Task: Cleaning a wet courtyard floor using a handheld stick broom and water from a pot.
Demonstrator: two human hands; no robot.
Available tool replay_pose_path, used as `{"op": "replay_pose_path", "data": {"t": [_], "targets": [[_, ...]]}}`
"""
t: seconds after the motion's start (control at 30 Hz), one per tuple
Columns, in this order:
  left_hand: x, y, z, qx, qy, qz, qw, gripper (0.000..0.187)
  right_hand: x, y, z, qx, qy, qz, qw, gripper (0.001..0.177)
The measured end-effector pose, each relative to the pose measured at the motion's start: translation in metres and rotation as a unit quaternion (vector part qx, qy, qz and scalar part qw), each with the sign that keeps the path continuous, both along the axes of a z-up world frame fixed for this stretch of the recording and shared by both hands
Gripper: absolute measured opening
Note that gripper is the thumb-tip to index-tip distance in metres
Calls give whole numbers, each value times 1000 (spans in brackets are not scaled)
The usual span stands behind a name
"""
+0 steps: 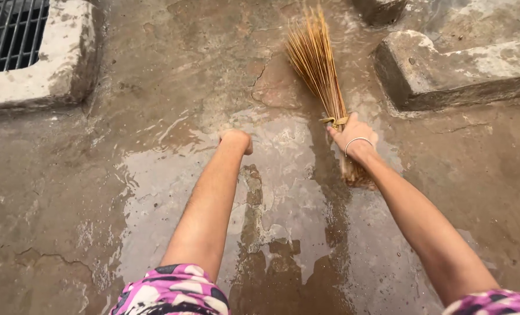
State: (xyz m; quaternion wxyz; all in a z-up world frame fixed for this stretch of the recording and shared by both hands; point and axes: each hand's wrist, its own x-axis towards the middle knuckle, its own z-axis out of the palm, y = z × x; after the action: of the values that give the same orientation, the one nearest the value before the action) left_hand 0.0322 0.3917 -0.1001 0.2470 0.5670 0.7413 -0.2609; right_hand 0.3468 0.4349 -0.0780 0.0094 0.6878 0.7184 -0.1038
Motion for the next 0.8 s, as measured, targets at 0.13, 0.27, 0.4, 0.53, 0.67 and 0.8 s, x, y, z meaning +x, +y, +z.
{"op": "replay_pose_path", "data": {"t": [0.13, 0.27, 0.4, 0.53, 0.67, 0.8], "targets": [[12, 13, 39, -76, 34, 42, 996, 29, -49, -53, -2, -6, 181, 25, 983, 70], [57, 20, 130, -138, 228, -3, 964, 27, -116, -146, 1, -91, 300, 110, 943, 63], [64, 33, 107, -85, 159, -13, 983, 18, -194, -227, 14, -150, 299, 240, 911, 62], [29, -7, 122, 31, 61, -54, 996, 22, -250, -300, 64, -265, 327, 459, 783, 64], [-51, -52, 89, 91, 25, 1, 996, 32, -286, -321, 70, -254, 157, 597, 745, 59], [-144, -116, 85, -53, 109, 115, 986, 34, -298, -289, 1, -151, 27, 628, 763, 48]]}}
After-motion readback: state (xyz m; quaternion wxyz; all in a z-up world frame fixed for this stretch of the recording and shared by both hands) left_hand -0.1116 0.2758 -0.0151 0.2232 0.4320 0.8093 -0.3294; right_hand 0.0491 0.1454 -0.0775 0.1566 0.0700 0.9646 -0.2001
